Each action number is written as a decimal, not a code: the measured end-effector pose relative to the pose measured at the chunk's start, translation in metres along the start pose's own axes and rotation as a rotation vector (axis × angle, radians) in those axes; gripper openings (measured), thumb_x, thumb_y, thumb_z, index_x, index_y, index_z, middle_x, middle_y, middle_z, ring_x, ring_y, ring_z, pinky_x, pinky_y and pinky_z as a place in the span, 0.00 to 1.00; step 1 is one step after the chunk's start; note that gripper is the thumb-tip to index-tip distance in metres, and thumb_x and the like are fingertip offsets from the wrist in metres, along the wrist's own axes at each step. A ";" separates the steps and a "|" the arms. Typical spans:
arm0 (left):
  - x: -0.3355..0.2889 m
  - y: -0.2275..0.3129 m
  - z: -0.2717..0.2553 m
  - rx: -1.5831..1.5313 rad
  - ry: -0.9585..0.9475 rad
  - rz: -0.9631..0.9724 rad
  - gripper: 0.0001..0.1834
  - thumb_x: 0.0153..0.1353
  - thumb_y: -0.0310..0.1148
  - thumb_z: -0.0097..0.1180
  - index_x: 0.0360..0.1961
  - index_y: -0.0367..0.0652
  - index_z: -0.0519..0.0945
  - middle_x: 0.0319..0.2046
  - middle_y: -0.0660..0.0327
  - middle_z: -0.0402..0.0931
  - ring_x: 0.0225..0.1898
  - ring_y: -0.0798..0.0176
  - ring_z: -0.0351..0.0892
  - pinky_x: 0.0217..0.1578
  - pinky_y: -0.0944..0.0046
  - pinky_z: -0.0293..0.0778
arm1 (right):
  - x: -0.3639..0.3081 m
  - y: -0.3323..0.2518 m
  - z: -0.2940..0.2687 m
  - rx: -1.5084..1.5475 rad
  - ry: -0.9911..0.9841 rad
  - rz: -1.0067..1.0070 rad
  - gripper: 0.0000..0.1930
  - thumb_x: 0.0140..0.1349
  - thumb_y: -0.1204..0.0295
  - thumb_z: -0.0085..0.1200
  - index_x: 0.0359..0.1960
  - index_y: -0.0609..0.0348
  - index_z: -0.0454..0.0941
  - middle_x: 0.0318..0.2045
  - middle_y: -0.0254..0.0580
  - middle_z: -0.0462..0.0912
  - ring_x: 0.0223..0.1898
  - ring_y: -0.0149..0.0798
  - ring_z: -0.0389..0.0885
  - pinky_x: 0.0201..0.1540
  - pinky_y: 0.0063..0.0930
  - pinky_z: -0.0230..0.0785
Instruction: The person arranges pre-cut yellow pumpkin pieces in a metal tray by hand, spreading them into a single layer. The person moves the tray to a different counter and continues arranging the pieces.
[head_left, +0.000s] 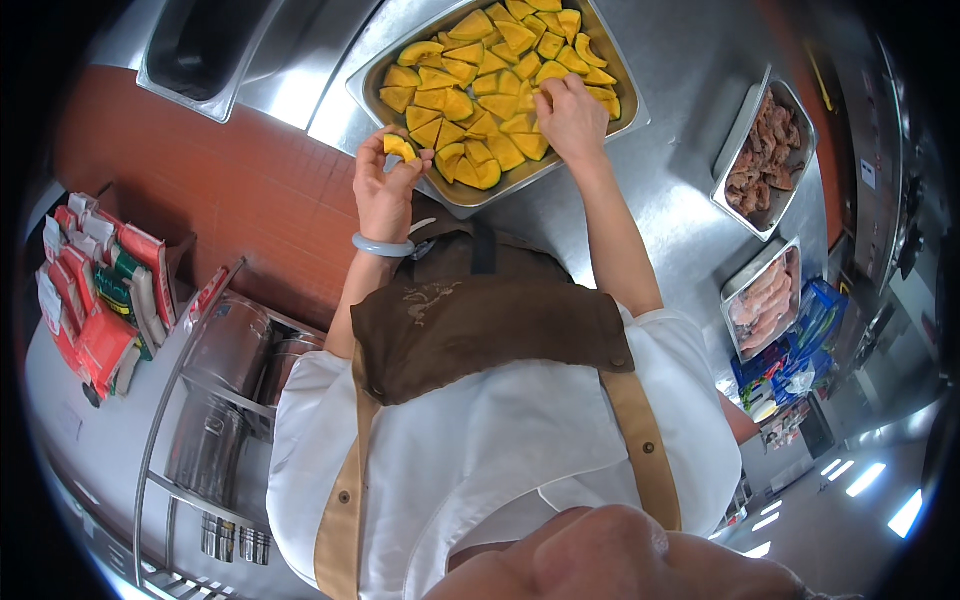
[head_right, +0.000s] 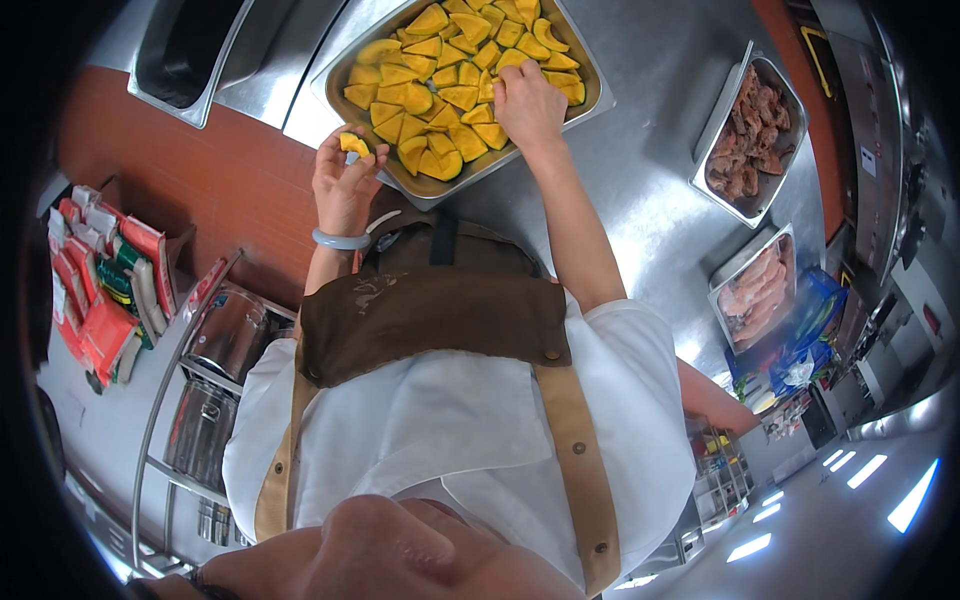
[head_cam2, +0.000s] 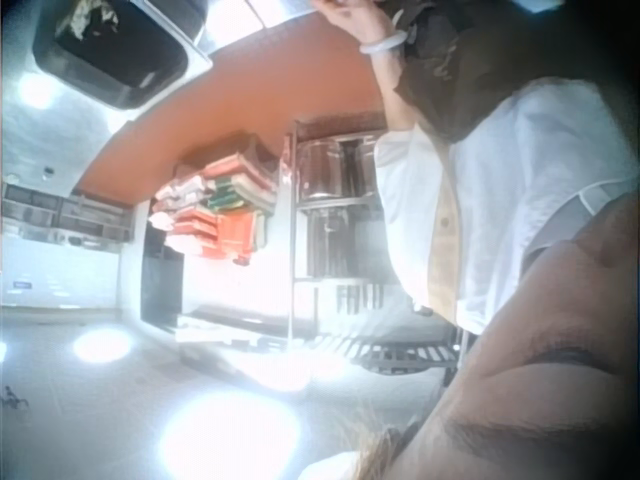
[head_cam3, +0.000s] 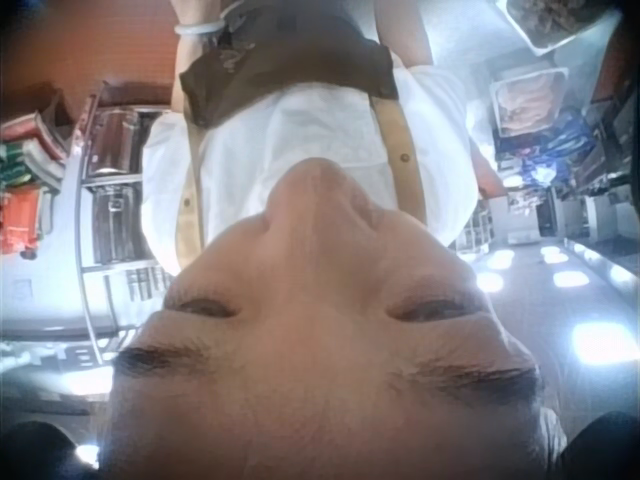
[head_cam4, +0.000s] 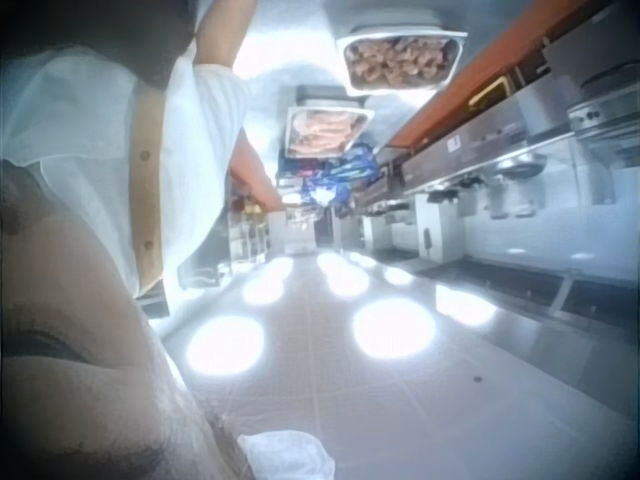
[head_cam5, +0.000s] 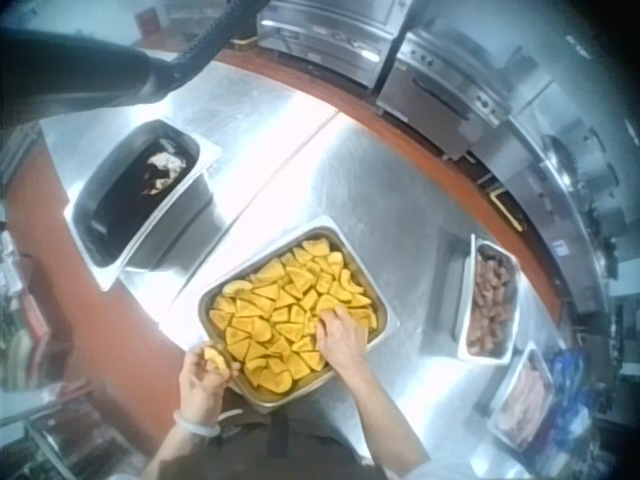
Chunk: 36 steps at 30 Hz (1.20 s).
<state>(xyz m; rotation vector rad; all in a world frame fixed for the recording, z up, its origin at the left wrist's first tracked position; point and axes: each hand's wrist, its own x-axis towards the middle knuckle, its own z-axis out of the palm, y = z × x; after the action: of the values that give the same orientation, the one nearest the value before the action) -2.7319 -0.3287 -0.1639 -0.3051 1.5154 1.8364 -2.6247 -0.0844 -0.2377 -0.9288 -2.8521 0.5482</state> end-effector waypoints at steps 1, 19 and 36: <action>0.000 -0.001 -0.001 -0.006 0.000 -0.002 0.27 0.64 0.14 0.54 0.64 0.38 0.67 0.59 0.55 0.70 0.52 0.52 0.82 0.51 0.59 0.80 | 0.001 -0.001 0.002 -0.012 -0.008 0.015 0.10 0.59 0.63 0.65 0.41 0.49 0.85 0.35 0.37 0.83 0.34 0.48 0.85 0.34 0.42 0.77; -0.009 0.018 -0.043 0.056 0.044 0.079 0.32 0.64 0.17 0.59 0.68 0.33 0.64 0.58 0.53 0.68 0.50 0.54 0.85 0.47 0.64 0.82 | -0.036 -0.008 -0.057 1.058 -0.366 0.442 0.19 0.61 0.88 0.56 0.54 0.63 0.75 0.45 0.36 0.81 0.44 0.26 0.80 0.48 0.20 0.73; -0.013 0.005 -0.047 0.032 0.045 0.006 0.24 0.65 0.16 0.60 0.61 0.37 0.69 0.53 0.57 0.74 0.52 0.54 0.83 0.52 0.58 0.80 | -0.046 -0.030 -0.014 0.429 -0.016 -0.145 0.17 0.52 0.83 0.62 0.46 0.58 0.87 0.45 0.46 0.82 0.49 0.51 0.82 0.51 0.38 0.76</action>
<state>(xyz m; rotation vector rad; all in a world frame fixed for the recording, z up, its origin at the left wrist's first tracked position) -2.7381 -0.3779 -0.1651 -0.3289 1.5759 1.8197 -2.6014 -0.1289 -0.2126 -0.6394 -2.6215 1.0922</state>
